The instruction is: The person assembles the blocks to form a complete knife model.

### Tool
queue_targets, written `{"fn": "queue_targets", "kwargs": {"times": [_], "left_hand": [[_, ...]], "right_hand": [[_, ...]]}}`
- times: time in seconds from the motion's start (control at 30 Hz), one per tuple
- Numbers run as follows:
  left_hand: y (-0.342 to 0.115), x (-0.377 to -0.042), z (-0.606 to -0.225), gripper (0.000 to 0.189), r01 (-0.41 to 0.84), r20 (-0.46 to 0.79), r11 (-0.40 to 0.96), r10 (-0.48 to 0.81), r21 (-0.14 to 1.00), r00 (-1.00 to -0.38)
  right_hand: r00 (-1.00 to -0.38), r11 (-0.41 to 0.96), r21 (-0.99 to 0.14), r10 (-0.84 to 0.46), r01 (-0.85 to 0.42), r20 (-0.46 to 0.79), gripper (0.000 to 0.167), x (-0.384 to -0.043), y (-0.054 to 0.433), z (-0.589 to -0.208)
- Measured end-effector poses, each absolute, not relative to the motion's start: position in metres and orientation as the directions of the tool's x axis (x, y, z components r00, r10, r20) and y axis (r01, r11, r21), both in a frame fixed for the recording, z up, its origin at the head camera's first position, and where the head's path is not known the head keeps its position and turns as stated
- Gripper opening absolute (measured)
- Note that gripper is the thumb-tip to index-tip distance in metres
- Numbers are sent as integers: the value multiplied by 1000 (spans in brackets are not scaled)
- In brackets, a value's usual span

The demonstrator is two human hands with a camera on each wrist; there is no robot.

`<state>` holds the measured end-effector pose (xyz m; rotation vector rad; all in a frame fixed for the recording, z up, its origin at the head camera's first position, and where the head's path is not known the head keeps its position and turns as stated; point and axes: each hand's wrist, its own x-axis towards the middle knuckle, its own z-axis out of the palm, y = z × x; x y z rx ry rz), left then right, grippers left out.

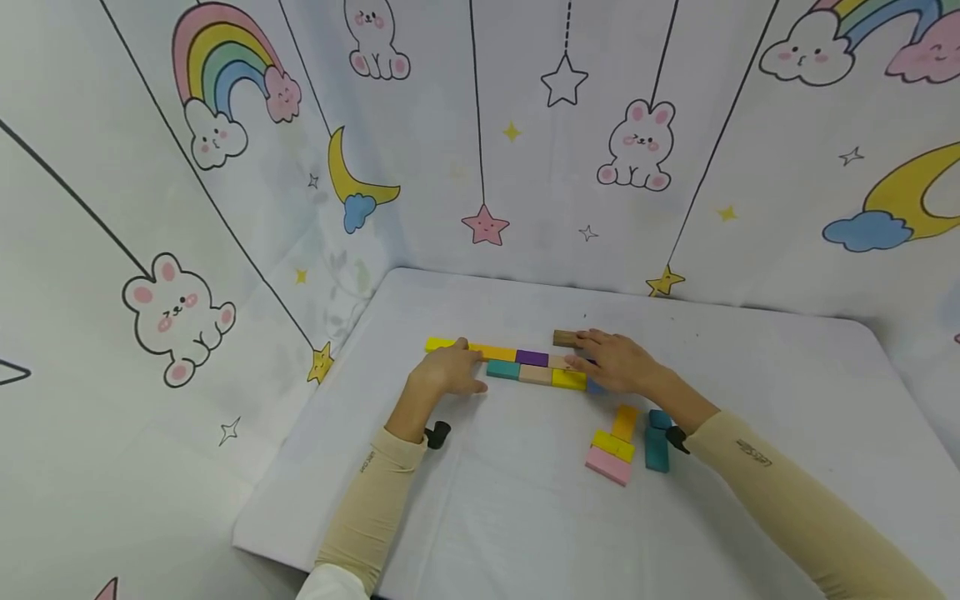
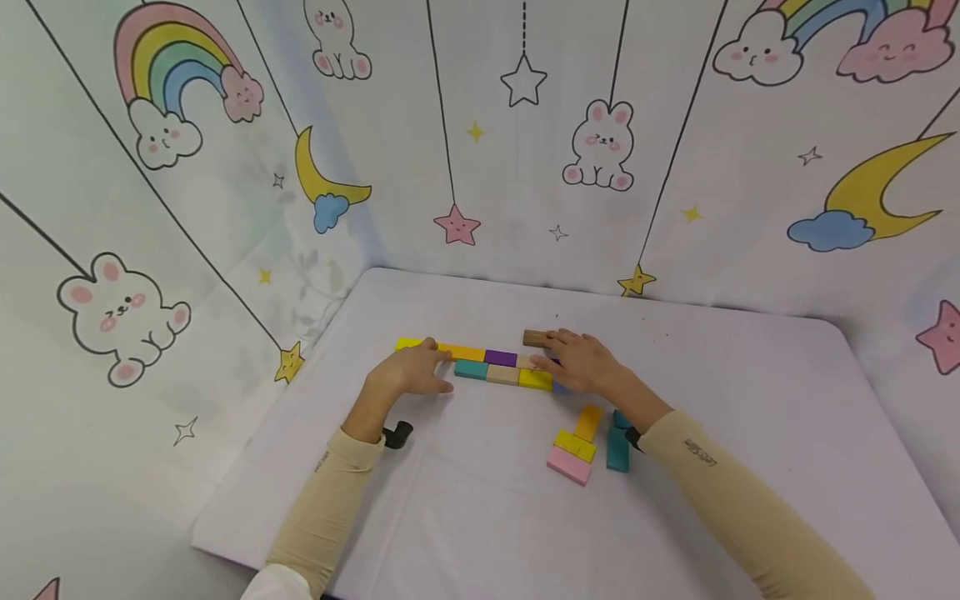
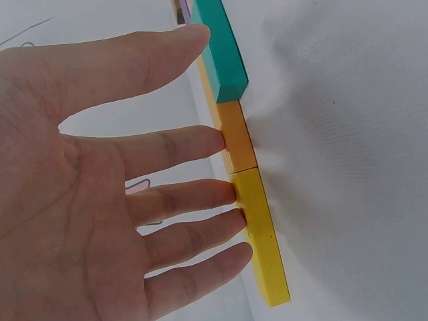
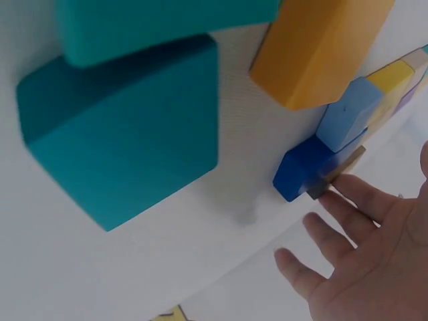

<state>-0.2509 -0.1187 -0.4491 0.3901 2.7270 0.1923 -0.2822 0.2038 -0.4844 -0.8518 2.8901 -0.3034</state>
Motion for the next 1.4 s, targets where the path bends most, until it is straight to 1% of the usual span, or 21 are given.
{"fn": "queue_targets", "kwargs": {"times": [0.27,0.43,0.73,0.93,1.1,1.27,1.4], "left_hand": [[-118,-251,-446,67,234,-349,954,288,188,-892],[-118,-250,-444,68,225,-352,954,284,200,-892],[-118,-250,-445,67,220,-349,955,279,200,-895],[-119,-250,-446,67,228,-344,955,282,191,-896],[-119,-251,-449,67,237,-346,953,290,188,-892],[-119,-251,-449,67,238,-347,952,294,194,-891],[-117,-251,-450,66,244,-347,950,299,194,-889]], "right_hand": [[-860,849,-205,-507,-486,-59,65,-278,214,-483],[-872,864,-191,-484,-465,-67,69,-275,219,-485],[-893,886,-210,-439,-413,-97,88,-270,226,-484],[-886,873,-220,-458,-434,-69,83,-268,231,-484],[-874,865,-189,-482,-464,-59,78,-266,233,-487],[-878,872,-170,-475,-459,-62,77,-263,236,-489],[-886,884,-151,-456,-442,-78,80,-259,242,-490]]}}
